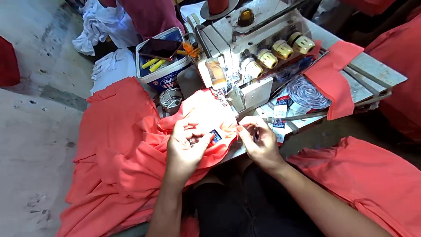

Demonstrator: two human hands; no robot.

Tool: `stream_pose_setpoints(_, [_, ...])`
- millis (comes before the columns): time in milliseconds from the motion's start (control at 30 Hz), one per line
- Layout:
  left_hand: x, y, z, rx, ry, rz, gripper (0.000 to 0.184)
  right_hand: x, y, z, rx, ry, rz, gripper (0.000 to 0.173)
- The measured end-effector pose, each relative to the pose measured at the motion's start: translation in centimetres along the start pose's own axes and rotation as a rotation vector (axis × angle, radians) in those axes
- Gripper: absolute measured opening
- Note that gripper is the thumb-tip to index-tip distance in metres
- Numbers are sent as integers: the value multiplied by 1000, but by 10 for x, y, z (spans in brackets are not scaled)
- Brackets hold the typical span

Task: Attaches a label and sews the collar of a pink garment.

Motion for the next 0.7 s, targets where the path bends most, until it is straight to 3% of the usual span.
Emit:
stream_pose_setpoints(333, [-55, -28, 9, -140, 63, 209, 57, -1, -9, -1, 93, -68, 155, 14])
stream_pose_setpoints(533, [-68, -43, 10, -230, 83, 284, 42, -6, -16, 1, 225, -102, 213, 37])
stream_pose_setpoints(700, [-67, -44, 4, -300, 45, 292, 44, -9, -20, 4, 297, -136, 297, 40])
Point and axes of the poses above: each hand's wrist, its own x-axis away from the middle knuckle, its own y-axis out of the back of the hand, z = x × y, the point moved 10 cm from there along -x, towards the middle knuckle, and after that the axes turned 4 degrees about -x, right-handed, at the moved point
